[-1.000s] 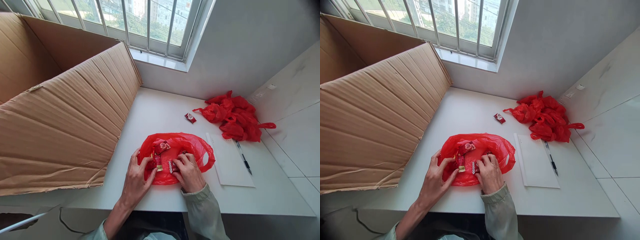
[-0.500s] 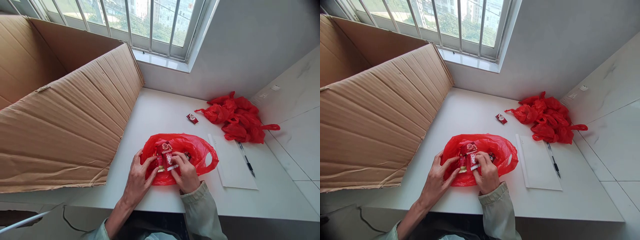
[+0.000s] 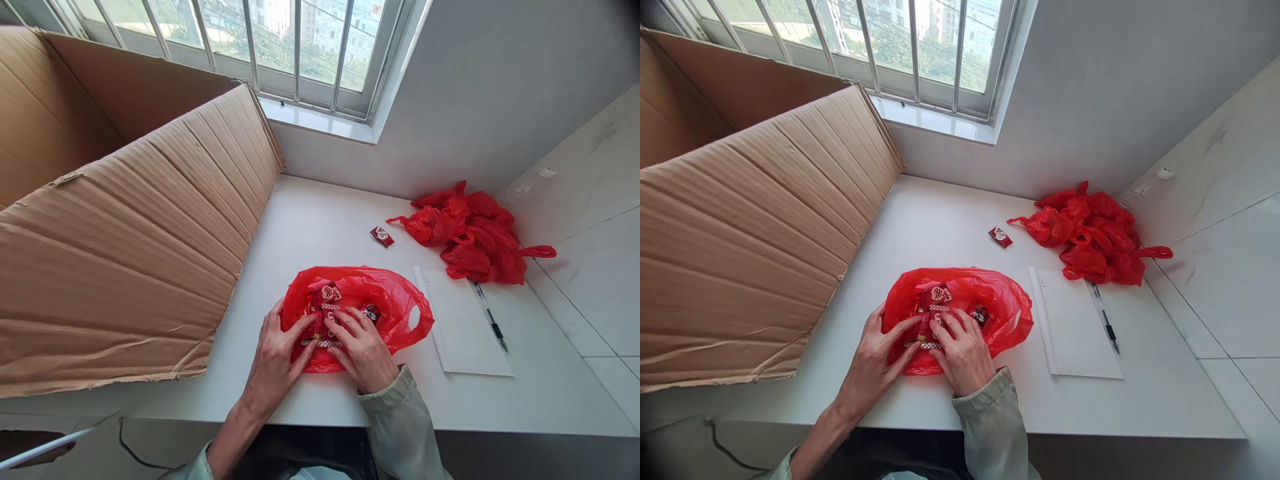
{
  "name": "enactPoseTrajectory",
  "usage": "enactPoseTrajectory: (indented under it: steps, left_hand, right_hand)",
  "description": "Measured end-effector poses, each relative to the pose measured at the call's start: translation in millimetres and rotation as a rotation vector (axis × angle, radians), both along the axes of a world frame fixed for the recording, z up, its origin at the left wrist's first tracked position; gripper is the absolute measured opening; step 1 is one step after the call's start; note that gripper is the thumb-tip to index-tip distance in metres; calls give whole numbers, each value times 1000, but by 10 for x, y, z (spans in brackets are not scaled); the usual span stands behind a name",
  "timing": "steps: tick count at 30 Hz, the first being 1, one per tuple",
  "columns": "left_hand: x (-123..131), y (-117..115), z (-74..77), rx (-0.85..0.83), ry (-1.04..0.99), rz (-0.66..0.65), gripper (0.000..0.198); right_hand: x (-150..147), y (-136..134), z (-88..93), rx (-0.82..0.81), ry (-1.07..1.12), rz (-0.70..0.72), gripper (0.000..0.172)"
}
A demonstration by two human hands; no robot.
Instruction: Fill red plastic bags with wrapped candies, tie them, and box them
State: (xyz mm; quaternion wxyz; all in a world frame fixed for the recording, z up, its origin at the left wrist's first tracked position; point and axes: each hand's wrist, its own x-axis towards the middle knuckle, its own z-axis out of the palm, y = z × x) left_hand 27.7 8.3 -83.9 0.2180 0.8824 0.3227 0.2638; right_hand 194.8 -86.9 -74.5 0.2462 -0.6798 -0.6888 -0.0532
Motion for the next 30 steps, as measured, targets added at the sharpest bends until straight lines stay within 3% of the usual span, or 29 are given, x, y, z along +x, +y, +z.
enactPoseTrajectory:
  steps: [3, 9, 13, 16, 22, 26, 30]
  left_hand:
    - [2, 3, -1, -3, -6, 5, 32]
    - [3, 26, -4, 18, -29, -1, 30]
    - [5, 37, -16, 36, -37, 1, 31]
    - [3, 36, -25, 30, -42, 2, 35]
    - [-2, 21, -17, -17, -46, 9, 36]
    - [-4, 12, -7, -47, -41, -6, 32]
    - [-1, 4, 4, -53, -54, -8, 34]
  right_hand:
    - [-20, 51, 12, -11, 22, -15, 24]
    - [-88, 341, 85, -81, -13, -115, 37]
    - [-158, 474, 152, -186, -9, -183, 32]
    - [-132, 410, 211, -181, 46, -228, 25]
    - [197, 78, 182, -170, 7, -425, 31]
    - [351, -22, 88, -243, -45, -469, 39]
    - [352, -19, 99, -281, -50, -483, 36]
